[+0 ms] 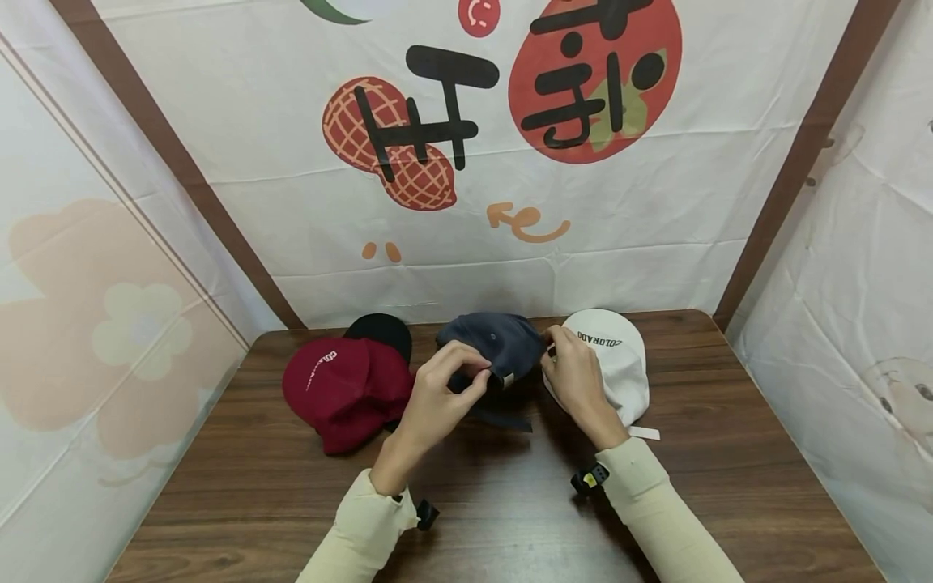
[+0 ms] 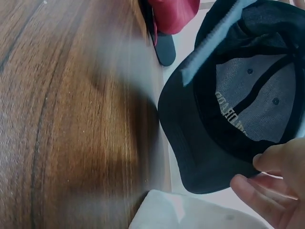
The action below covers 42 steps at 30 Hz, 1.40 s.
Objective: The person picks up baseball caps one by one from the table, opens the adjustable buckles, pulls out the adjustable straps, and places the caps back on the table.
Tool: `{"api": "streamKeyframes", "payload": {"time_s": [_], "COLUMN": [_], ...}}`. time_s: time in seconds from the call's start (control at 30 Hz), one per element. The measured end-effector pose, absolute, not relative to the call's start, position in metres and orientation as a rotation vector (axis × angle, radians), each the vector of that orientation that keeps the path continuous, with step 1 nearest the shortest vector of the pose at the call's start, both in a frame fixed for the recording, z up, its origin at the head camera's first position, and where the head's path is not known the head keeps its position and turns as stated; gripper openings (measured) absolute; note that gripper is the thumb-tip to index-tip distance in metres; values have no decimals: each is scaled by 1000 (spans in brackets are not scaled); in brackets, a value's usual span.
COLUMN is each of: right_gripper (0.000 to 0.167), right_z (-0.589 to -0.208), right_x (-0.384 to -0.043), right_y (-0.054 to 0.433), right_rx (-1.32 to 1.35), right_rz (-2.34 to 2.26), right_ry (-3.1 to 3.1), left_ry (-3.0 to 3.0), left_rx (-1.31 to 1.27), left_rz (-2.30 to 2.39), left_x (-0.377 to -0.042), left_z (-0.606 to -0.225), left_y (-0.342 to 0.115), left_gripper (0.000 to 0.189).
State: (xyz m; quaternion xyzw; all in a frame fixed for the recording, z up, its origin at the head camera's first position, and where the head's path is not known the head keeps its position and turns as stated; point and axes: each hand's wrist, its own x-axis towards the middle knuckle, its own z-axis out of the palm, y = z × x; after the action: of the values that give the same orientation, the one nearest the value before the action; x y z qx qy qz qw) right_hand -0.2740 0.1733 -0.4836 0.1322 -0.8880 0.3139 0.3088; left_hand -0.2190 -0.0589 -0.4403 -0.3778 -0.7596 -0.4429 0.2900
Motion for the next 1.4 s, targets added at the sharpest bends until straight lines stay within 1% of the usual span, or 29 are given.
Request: {"api": "streamKeyframes", "payload": {"time_s": [0.3, 0.5, 0.73, 0.93, 1.07, 1.4], "right_gripper": [19, 27, 20, 32, 37, 34], "right_z": [-486, -490, -493, -497, -501, -508], "right_x": [-276, -276, -275, -272, -273, -275], "right_y": [172, 171, 172, 174, 174, 175], "right_rx": [385, 382, 379, 363, 378, 384], "right_rz": [825, 764, 711, 652, 649, 643], "right_ry": [-2406, -2447, -2539, -2654, -2674, -2693], "left_ry": [-2131, -2186, -2262, -2354, -2380, -2502], "left_rx": [-982, -977, -967, -937, -922, -903], "left_rz": [-1184, -1209, -1221, -1216, -1220, -1203], "left_x": [-220, -224, -225, -227, -230, -236], "left_z": [-451, -461, -470, -481, -489, -503], "left_y": [-58, -57, -56, -54, -53, -52], "left_gripper": [12, 10, 9, 8, 8, 7]}}
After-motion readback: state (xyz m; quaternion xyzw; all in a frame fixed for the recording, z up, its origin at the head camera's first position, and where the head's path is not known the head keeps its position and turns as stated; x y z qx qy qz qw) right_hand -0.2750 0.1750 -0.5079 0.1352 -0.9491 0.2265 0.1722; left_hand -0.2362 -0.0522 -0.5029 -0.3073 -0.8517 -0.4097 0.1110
